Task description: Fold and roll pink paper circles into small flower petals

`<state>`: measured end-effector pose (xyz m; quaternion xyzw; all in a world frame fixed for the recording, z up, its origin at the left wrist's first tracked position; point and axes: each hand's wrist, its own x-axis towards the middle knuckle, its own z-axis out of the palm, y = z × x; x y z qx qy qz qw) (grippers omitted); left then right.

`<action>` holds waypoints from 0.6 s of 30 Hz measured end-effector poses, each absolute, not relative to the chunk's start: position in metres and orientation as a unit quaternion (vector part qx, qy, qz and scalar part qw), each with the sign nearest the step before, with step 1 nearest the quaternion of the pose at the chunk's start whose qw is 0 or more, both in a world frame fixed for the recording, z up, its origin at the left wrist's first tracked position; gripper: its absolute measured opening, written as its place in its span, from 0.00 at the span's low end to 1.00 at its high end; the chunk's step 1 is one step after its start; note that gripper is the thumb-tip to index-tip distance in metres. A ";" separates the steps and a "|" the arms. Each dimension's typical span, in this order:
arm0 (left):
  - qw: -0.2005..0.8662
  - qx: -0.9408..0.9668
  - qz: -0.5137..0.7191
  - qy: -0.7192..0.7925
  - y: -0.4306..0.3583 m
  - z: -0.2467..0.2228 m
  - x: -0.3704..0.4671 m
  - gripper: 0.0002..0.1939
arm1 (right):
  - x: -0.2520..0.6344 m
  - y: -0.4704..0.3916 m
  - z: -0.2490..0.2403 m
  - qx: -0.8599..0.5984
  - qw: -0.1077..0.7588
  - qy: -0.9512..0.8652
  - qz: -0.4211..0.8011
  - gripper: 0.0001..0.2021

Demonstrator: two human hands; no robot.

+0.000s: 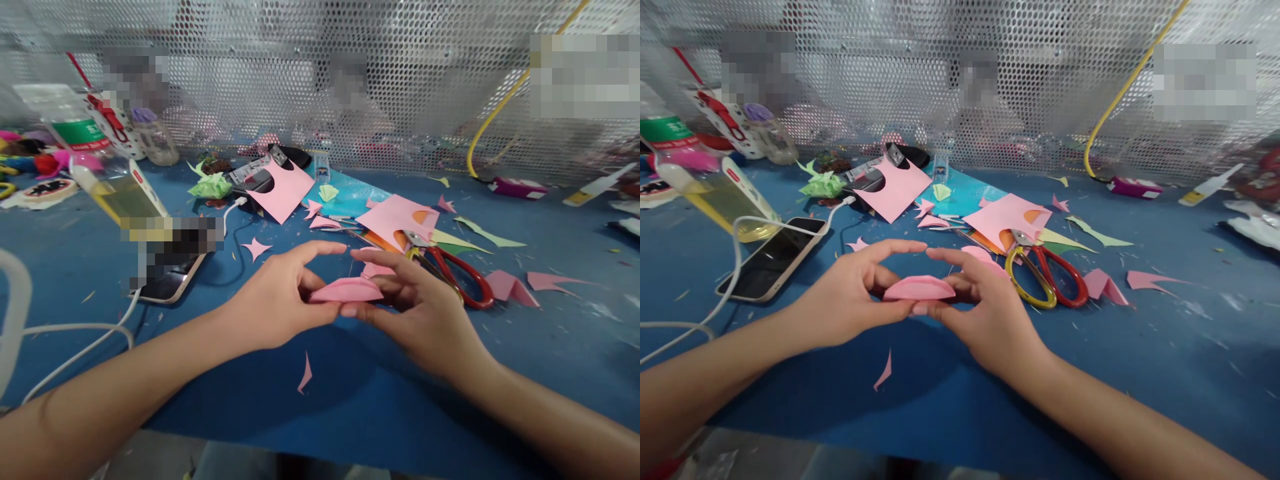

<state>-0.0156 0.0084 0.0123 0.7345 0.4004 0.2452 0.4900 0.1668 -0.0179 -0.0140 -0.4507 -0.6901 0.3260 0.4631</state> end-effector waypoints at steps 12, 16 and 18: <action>0.514 0.670 0.315 0.434 0.021 0.017 -0.019 0.28 | 0.187 0.001 0.008 -0.502 0.625 -0.528 0.280 0.22; 0.515 0.679 0.308 0.423 0.018 0.016 -0.018 0.32 | 0.177 -0.002 -0.002 -0.472 0.491 -0.629 0.373 0.17; 0.499 0.704 0.286 0.417 0.015 0.014 -0.016 0.31 | 0.170 -0.008 -0.007 -0.467 0.419 -0.680 0.380 0.07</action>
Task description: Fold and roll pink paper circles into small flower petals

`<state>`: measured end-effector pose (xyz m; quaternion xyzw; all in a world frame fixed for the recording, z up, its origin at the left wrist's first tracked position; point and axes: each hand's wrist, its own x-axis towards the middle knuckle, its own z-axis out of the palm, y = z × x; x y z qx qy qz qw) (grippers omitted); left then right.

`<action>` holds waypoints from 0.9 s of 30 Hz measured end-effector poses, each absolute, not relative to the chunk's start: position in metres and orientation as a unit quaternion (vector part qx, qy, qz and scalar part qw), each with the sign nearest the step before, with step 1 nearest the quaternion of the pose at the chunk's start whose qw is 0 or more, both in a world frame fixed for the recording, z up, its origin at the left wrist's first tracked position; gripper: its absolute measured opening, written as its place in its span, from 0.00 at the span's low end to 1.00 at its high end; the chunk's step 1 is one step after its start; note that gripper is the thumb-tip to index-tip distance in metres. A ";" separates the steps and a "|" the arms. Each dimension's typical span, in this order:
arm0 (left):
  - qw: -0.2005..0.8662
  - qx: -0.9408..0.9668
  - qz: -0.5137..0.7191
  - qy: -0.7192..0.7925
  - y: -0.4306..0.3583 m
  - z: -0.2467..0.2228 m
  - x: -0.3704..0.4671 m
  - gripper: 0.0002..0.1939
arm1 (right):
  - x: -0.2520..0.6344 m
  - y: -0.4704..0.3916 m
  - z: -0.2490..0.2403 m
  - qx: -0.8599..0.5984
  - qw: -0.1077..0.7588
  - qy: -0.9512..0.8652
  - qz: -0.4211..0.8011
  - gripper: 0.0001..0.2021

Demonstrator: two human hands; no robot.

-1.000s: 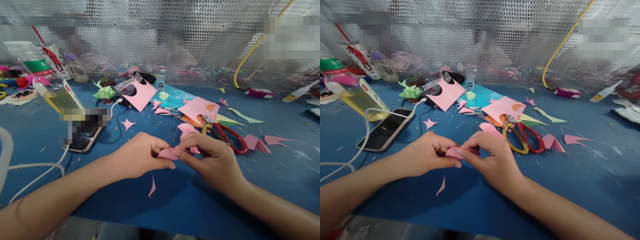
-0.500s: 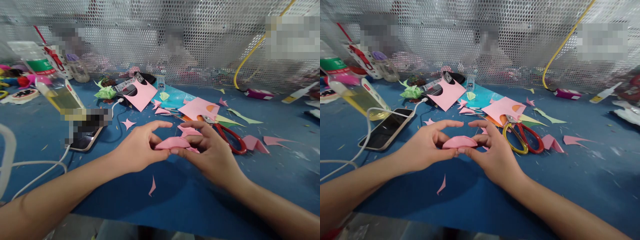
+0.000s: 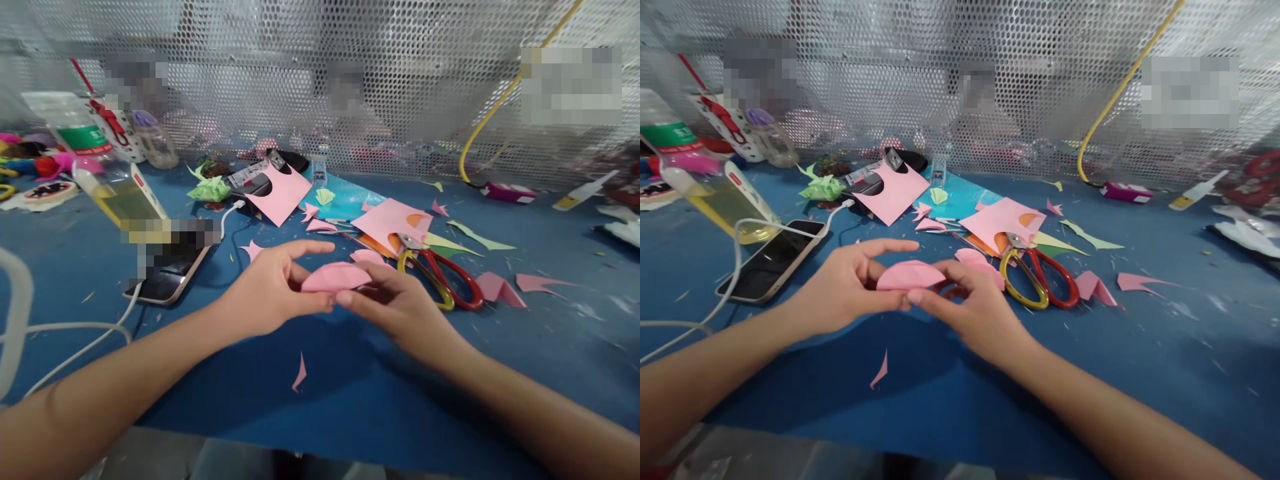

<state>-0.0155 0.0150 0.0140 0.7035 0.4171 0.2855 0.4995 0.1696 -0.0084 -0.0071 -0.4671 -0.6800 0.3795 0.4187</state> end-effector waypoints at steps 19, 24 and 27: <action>0.686 0.593 0.274 0.322 0.024 0.008 -0.018 0.10 | 0.179 -0.002 -0.006 -0.446 0.408 -0.698 0.384 0.07; 0.733 0.565 0.256 0.281 0.025 0.007 -0.020 0.07 | 0.183 -0.001 -0.007 -0.401 0.406 -0.710 0.413 0.08; 0.711 0.589 0.242 0.296 0.023 0.009 -0.019 0.05 | 0.184 -0.001 -0.010 -0.395 0.408 -0.711 0.415 0.11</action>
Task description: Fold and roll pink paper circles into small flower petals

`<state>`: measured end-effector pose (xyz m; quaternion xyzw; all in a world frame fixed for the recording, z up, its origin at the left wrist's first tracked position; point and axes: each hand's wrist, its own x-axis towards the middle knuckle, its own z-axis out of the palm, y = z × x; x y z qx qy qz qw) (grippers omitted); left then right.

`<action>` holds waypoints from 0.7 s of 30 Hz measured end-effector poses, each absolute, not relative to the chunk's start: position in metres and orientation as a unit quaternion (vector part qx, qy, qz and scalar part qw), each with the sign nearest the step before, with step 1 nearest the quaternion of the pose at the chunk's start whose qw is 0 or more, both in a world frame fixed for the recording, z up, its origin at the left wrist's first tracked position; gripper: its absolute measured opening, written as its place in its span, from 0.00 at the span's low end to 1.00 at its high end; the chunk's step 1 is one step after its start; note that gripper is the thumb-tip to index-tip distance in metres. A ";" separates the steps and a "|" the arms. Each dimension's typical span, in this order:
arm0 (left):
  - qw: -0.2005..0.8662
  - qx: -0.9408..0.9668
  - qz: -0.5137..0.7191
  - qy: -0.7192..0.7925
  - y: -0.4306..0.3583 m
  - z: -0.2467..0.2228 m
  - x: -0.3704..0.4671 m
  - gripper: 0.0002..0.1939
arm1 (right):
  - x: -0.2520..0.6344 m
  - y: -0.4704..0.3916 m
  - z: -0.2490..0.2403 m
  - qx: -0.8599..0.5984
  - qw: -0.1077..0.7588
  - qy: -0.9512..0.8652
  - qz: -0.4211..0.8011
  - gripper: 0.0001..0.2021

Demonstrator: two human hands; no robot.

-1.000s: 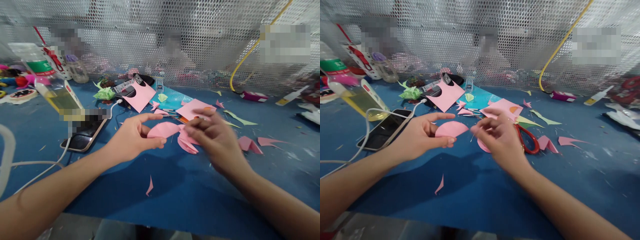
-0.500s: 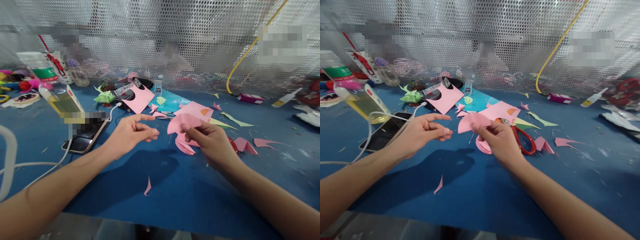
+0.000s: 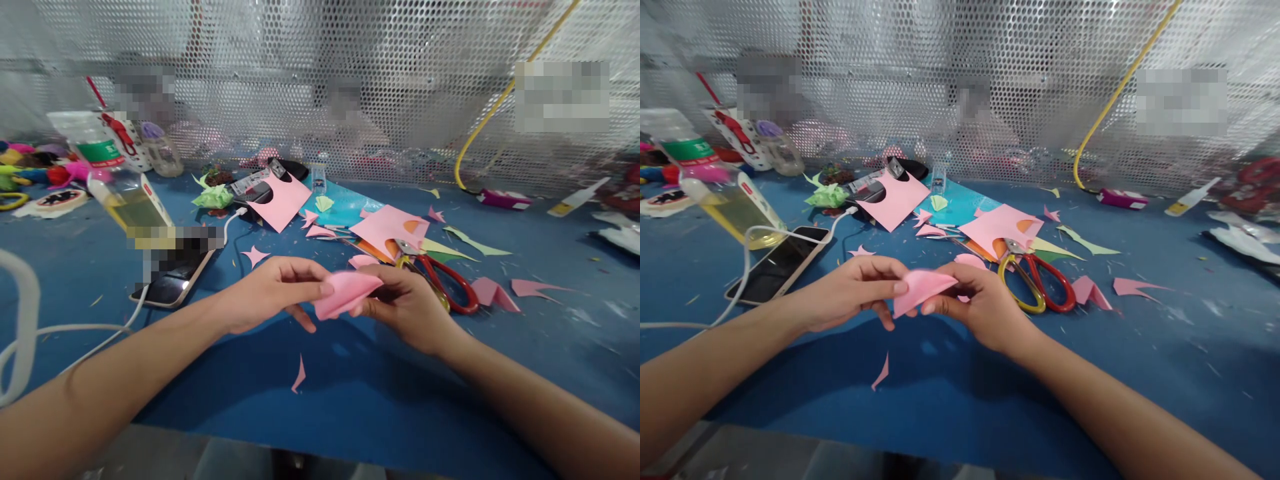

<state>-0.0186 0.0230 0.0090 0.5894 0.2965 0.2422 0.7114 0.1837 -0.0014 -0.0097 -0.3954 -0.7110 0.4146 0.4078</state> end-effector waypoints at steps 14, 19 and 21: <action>0.434 0.704 0.362 0.430 0.000 0.011 -0.005 0.04 | 0.163 -0.017 -0.015 -0.469 0.457 -0.707 0.267 0.13; 0.496 0.663 0.383 0.409 0.002 0.010 -0.004 0.07 | 0.166 -0.014 -0.013 -0.474 0.475 -0.708 0.218 0.08; 0.524 0.635 0.395 0.408 0.004 0.009 -0.004 0.09 | 0.166 -0.013 -0.013 -0.472 0.477 -0.712 0.204 0.12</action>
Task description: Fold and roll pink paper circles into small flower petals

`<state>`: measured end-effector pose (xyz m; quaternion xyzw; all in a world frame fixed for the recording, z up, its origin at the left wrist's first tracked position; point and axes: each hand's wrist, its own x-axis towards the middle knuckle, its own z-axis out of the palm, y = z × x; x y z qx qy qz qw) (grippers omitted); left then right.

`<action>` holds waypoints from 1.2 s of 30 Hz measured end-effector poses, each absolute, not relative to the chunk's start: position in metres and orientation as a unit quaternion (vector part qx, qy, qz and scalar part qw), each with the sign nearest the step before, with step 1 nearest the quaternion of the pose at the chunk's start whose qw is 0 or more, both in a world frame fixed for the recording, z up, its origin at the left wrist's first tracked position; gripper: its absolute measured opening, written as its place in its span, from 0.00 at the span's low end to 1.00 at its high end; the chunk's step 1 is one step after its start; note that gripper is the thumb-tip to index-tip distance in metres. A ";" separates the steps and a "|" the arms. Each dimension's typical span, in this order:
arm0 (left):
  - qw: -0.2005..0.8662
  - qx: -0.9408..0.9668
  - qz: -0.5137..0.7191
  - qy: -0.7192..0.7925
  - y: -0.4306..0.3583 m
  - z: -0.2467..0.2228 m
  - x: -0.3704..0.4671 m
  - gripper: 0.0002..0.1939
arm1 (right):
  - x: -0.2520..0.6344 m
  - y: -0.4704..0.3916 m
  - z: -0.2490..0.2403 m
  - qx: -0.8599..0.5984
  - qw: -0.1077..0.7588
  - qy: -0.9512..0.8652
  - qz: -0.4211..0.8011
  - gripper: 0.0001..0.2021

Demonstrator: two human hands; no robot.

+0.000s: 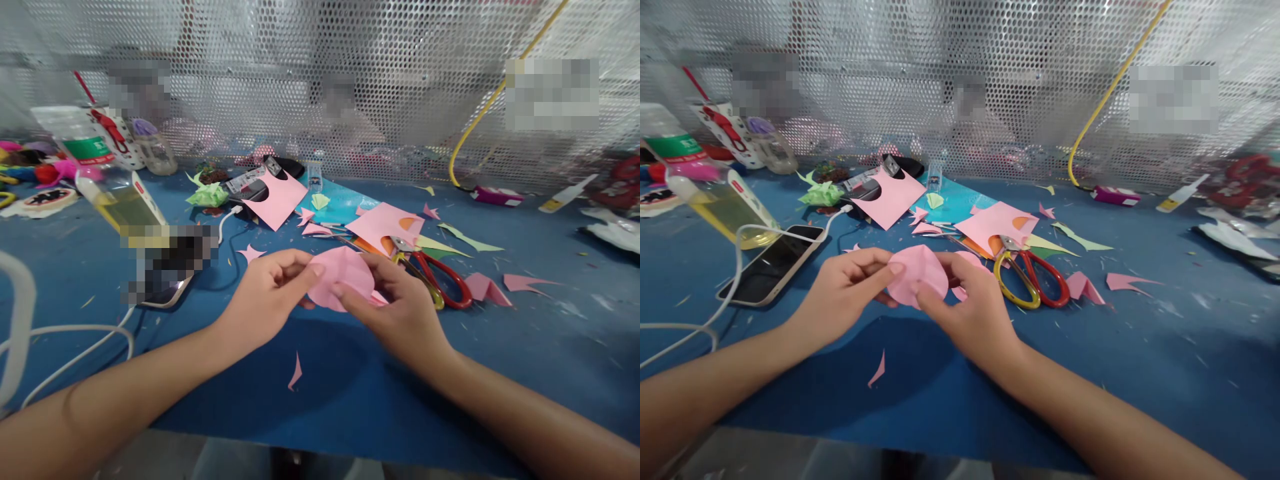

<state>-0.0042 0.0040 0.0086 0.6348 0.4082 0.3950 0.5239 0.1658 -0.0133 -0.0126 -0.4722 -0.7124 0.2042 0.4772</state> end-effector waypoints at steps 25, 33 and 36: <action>0.287 0.783 0.401 0.379 -0.006 0.002 -0.006 0.14 | 0.169 -0.019 -0.009 -0.333 0.432 -0.837 -0.049 0.11; 0.464 0.688 0.409 0.379 -0.003 0.005 -0.004 0.12 | 0.172 -0.017 -0.012 -0.322 0.407 -0.853 -0.053 0.09; 0.478 0.692 0.397 0.368 0.000 0.006 -0.003 0.11 | 0.171 -0.018 -0.013 -0.330 0.413 -0.847 -0.048 0.07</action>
